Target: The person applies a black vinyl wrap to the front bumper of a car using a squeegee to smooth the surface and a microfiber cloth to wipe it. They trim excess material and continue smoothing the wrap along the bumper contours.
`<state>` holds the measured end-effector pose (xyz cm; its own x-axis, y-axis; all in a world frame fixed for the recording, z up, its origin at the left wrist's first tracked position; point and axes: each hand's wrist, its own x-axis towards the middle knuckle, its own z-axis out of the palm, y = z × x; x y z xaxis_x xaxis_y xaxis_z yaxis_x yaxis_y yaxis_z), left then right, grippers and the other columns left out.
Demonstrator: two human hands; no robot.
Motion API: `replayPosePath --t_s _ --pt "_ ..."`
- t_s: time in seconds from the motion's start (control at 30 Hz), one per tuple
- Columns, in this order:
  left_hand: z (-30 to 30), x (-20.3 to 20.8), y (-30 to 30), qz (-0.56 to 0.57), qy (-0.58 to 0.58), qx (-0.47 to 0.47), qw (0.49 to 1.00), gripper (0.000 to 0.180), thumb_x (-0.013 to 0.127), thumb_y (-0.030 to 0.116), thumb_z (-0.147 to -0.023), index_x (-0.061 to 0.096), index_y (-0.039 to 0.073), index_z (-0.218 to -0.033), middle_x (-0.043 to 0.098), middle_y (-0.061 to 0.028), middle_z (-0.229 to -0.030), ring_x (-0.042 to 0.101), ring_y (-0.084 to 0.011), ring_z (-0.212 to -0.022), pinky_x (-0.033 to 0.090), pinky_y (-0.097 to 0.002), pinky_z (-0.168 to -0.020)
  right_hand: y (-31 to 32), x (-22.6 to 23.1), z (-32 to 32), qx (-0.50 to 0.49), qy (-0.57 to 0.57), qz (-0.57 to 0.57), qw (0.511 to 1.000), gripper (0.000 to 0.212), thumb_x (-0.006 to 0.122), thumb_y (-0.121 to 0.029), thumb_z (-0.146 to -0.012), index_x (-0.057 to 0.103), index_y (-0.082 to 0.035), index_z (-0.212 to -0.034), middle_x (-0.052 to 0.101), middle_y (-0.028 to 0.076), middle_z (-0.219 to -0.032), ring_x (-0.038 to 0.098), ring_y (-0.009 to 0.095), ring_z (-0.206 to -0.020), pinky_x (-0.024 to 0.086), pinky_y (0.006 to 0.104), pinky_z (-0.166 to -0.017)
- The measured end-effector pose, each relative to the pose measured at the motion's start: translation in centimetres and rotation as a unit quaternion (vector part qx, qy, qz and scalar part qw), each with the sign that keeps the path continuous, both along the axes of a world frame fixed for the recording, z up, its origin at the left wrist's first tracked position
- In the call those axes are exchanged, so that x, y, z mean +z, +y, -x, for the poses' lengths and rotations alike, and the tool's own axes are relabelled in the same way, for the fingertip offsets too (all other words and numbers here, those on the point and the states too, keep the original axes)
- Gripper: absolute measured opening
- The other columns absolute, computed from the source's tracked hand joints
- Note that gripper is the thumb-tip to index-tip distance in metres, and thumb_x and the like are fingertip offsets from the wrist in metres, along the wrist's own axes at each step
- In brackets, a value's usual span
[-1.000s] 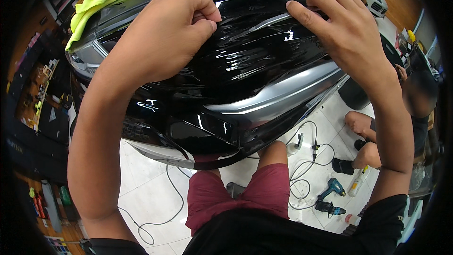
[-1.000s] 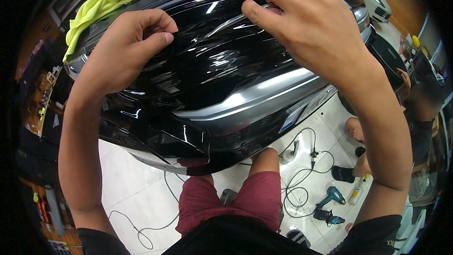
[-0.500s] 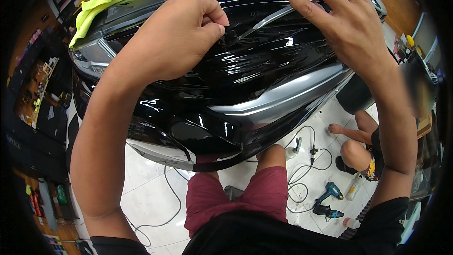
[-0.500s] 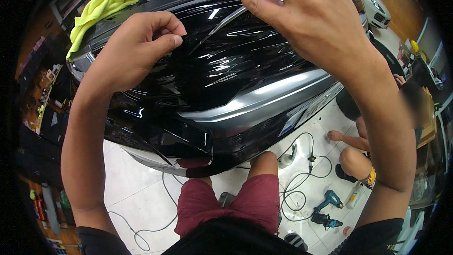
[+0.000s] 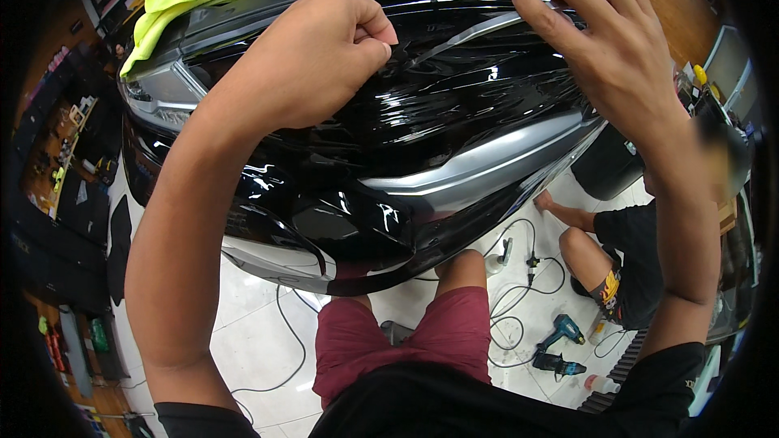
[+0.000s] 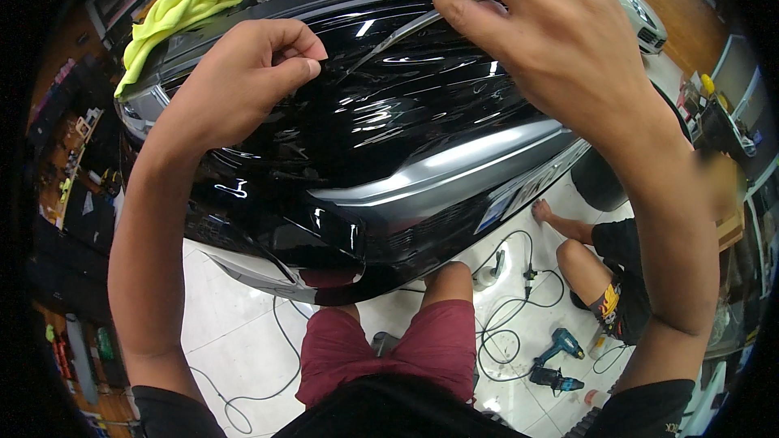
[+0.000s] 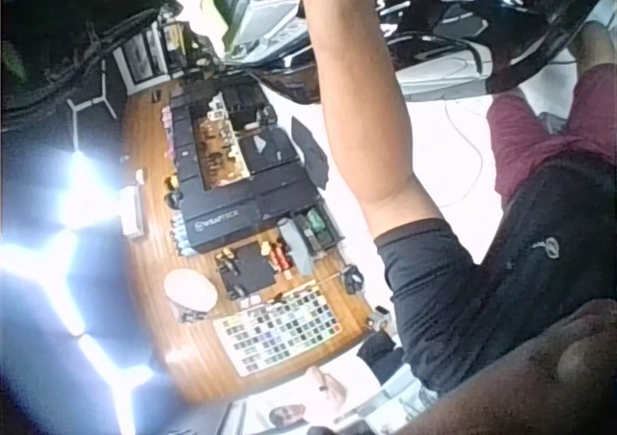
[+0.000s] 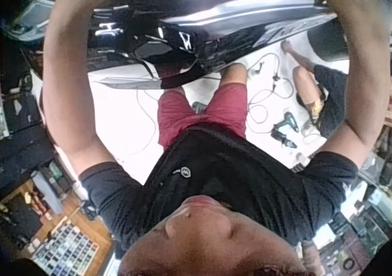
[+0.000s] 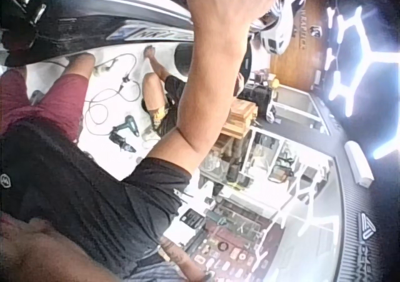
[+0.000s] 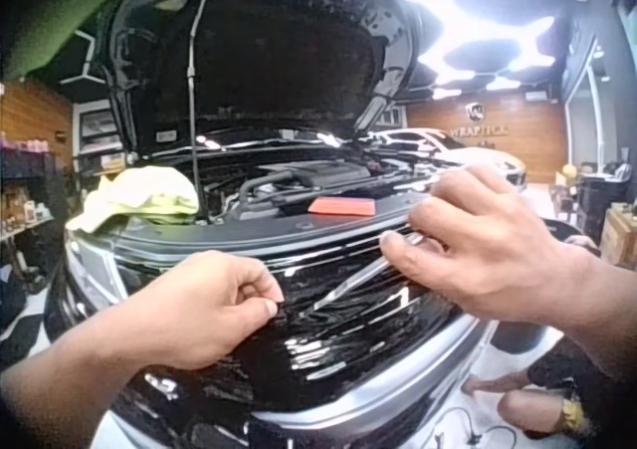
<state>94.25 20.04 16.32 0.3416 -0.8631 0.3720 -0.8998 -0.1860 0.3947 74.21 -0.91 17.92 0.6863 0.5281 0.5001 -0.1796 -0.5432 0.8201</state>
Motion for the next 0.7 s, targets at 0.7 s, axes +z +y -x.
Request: replayPosePath --t_s 0.7 --pt "0.3 0.0 0.2 -0.001 0.043 -0.006 0.999 0.018 0.061 0.014 -0.094 0.067 -0.002 -0.102 0.054 0.0013 -0.073 0.048 -0.0067 -0.067 0.041 -0.0259 -0.062 0.1 1.9 3.3 -0.033 -0.052 0.030 0.998 0.051 0.073 -0.004 -0.075 0.068 -0.016 -0.124 0.065 0.005 -0.108 0.061 0.025 -0.100 0.049 0.0421 -0.087"
